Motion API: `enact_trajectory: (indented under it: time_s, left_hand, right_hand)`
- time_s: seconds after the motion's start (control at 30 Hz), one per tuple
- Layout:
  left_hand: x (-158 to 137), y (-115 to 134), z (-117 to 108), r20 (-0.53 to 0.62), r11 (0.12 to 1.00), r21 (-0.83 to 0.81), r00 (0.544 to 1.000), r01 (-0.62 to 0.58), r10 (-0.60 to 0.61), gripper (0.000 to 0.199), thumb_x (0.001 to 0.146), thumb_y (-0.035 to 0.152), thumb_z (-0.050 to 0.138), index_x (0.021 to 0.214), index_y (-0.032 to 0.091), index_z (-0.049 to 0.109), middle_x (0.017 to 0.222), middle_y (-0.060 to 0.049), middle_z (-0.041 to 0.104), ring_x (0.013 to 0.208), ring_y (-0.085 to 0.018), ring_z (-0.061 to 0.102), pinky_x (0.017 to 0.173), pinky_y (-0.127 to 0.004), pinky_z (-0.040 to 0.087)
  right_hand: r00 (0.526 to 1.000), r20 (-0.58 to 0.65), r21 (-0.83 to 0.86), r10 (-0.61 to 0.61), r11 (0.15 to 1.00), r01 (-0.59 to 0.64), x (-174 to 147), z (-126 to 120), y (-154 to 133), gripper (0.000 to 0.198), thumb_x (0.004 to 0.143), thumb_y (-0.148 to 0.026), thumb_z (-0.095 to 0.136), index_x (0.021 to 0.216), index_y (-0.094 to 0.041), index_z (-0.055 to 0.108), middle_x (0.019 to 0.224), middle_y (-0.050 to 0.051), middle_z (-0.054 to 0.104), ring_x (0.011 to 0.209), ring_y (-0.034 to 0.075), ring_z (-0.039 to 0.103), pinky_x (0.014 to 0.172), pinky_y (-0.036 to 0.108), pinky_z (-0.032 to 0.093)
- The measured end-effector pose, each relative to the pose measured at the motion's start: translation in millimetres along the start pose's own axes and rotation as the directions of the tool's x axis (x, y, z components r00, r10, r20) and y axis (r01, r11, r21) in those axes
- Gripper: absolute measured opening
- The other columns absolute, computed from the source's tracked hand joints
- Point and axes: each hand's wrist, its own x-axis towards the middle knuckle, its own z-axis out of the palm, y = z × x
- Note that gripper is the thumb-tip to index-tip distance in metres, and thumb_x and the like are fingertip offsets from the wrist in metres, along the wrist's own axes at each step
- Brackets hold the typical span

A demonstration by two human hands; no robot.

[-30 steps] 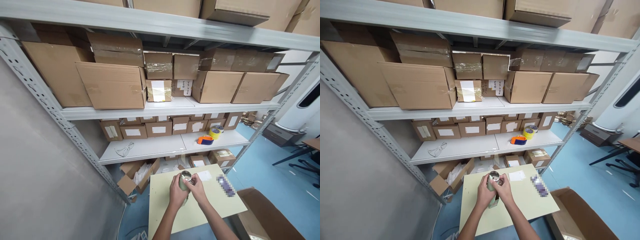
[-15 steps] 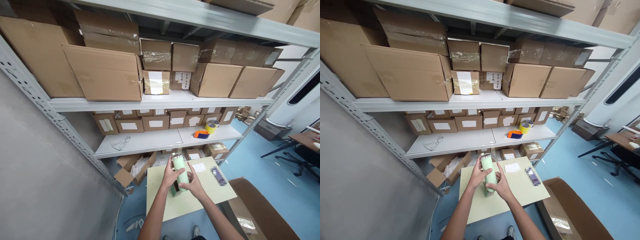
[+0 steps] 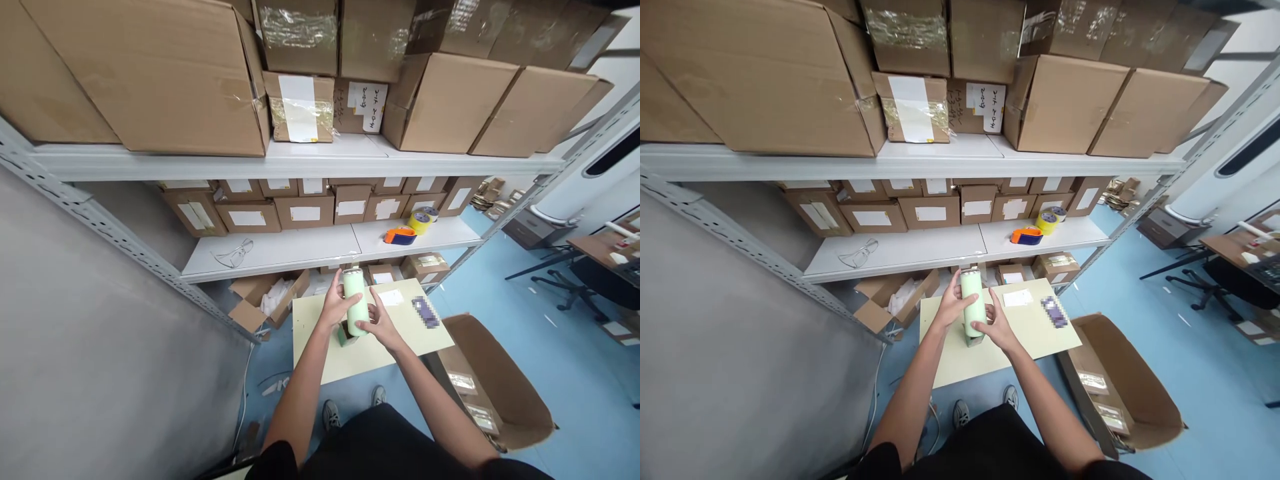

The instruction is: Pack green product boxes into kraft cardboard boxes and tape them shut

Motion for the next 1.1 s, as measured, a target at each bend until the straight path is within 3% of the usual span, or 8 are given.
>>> enact_trajectory:
  time_s: [0.17, 0.33, 0.4, 0.5, 0.67, 0.83, 0.97, 1.1]
  left_hand:
    - [5, -1, -3, 0.047, 0.999, -0.031, 0.999, -0.014, 0.016, 0.123, 0.072, 0.037, 0.095, 0.168, 0.033, 0.018, 0.139, -0.011, 0.064, 0.126, -0.028, 0.062, 0.109, -0.046, 0.051]
    - [9, -5, -5, 0.019, 0.999, -0.042, 1.000, 0.019, -0.018, 0.119, 0.077, 0.038, 0.091, 0.169, 0.034, 0.016, 0.126, -0.009, 0.069, 0.119, -0.027, 0.065, 0.107, -0.048, 0.052]
    - [11, -7, -4, 0.047, 0.998, -0.052, 0.999, 0.020, -0.017, 0.119, 0.077, 0.037, 0.091, 0.169, 0.036, 0.015, 0.136, -0.009, 0.065, 0.124, -0.027, 0.063, 0.108, -0.046, 0.052]
    - [12, -12, -1, -0.009, 0.999, -0.036, 1.000, 0.015, -0.015, 0.125, 0.071, 0.035, 0.096, 0.168, 0.036, 0.017, 0.149, -0.010, 0.058, 0.128, -0.027, 0.060, 0.109, -0.044, 0.051]
    - [15, -18, 1, 0.006, 0.995, -0.064, 0.997, 0.072, -0.072, 0.128, 0.071, 0.036, 0.096, 0.169, 0.033, 0.013, 0.138, -0.011, 0.064, 0.122, -0.028, 0.064, 0.107, -0.047, 0.053]
    - [23, -22, 0, -0.018, 0.997, 0.007, 0.996, 0.082, -0.082, 0.126, 0.068, 0.035, 0.097, 0.168, 0.030, 0.021, 0.133, -0.012, 0.066, 0.123, -0.031, 0.064, 0.107, -0.049, 0.052]
    - [28, -27, -1, 0.001, 0.991, -0.067, 0.993, 0.117, -0.117, 0.122, 0.075, 0.039, 0.092, 0.169, 0.029, 0.015, 0.129, -0.012, 0.069, 0.119, -0.029, 0.067, 0.108, -0.051, 0.050]
    - [30, -29, 0, -0.054, 0.996, -0.003, 0.994, 0.094, -0.094, 0.125, 0.071, 0.038, 0.095, 0.168, 0.032, 0.017, 0.135, -0.012, 0.065, 0.120, -0.027, 0.065, 0.108, -0.046, 0.051]
  right_hand:
    - [0.999, -0.042, -0.019, -0.006, 1.000, 0.006, 1, 0, -9, 0.137, 0.060, -0.033, 0.098, 0.168, -0.032, 0.015, 0.100, 0.000, 0.065, 0.088, 0.021, 0.067, 0.078, 0.036, 0.058]
    - [0.998, 0.052, -0.021, 0.039, 0.999, -0.038, 3, -4, -7, 0.124, 0.069, -0.033, 0.091, 0.168, -0.033, 0.016, 0.107, 0.002, 0.067, 0.094, 0.022, 0.068, 0.082, 0.038, 0.059]
    - [0.997, 0.066, -0.022, 0.049, 0.999, -0.048, 3, -7, -3, 0.124, 0.070, -0.032, 0.090, 0.168, -0.033, 0.014, 0.104, 0.001, 0.067, 0.089, 0.021, 0.068, 0.078, 0.037, 0.059]
    - [0.999, 0.014, -0.057, 0.034, 0.998, -0.034, 3, -10, 3, 0.133, 0.064, -0.029, 0.094, 0.169, -0.032, 0.012, 0.105, 0.001, 0.066, 0.089, 0.021, 0.068, 0.078, 0.037, 0.059]
    - [0.995, 0.066, -0.020, 0.072, 0.997, -0.070, 5, -13, 8, 0.126, 0.069, -0.031, 0.090, 0.169, -0.035, 0.012, 0.107, 0.001, 0.066, 0.088, 0.019, 0.069, 0.079, 0.036, 0.059]
    - [0.994, -0.056, -0.046, 0.092, 0.994, -0.095, 12, -15, 12, 0.137, 0.062, -0.032, 0.096, 0.169, -0.035, 0.010, 0.104, 0.000, 0.064, 0.088, 0.020, 0.067, 0.077, 0.035, 0.060]
    - [0.993, -0.001, -0.014, 0.114, 0.993, -0.114, 17, -18, 16, 0.131, 0.067, -0.035, 0.091, 0.169, -0.035, 0.008, 0.107, 0.001, 0.064, 0.091, 0.021, 0.068, 0.081, 0.037, 0.059]
    - [0.992, -0.091, -0.106, 0.087, 0.990, -0.097, 20, -22, 19, 0.135, 0.061, -0.034, 0.095, 0.169, -0.033, 0.014, 0.109, 0.002, 0.063, 0.089, 0.020, 0.065, 0.081, 0.037, 0.059]
